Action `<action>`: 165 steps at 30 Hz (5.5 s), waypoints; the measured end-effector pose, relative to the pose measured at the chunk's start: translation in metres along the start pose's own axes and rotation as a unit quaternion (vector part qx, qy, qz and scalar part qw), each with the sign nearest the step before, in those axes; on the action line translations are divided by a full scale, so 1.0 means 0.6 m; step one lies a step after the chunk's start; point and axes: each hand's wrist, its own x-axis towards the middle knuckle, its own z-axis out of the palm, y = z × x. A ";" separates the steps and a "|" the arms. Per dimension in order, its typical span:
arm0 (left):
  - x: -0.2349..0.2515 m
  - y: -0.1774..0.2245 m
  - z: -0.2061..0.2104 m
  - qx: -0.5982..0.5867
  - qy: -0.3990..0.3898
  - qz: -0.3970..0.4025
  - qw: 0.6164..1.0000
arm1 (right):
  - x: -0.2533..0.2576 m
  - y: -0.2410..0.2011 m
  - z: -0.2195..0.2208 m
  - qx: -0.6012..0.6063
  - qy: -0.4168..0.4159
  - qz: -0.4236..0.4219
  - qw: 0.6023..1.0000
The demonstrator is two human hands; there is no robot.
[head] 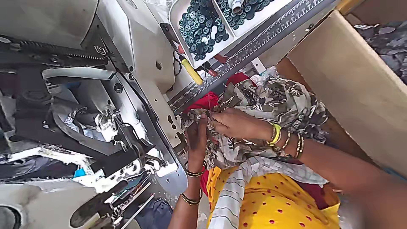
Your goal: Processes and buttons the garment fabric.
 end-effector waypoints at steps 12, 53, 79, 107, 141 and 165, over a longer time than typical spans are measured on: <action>0.003 0.009 -0.007 0.072 0.040 0.051 0.995 | 0.010 -0.004 0.017 0.034 0.038 -0.017 0.999; -0.060 -0.042 -0.069 -0.142 0.038 -0.004 0.989 | -0.051 0.053 -0.024 -0.084 0.135 -0.013 0.987; -0.206 -0.259 -0.261 0.126 0.109 0.186 0.968 | -0.209 -0.016 0.030 -0.343 -0.013 0.008 0.939; -0.223 -0.180 -0.279 0.070 0.045 0.193 0.978 | -0.008 -0.122 0.206 -0.042 -0.008 -0.096 0.994; -0.281 -0.191 -0.151 0.215 0.146 0.263 0.929 | -0.041 -0.114 0.204 -0.176 0.046 -0.093 0.979; -0.301 -0.260 -0.084 0.381 0.138 0.295 0.865 | -0.032 -0.072 0.290 -0.475 -0.213 -0.152 0.840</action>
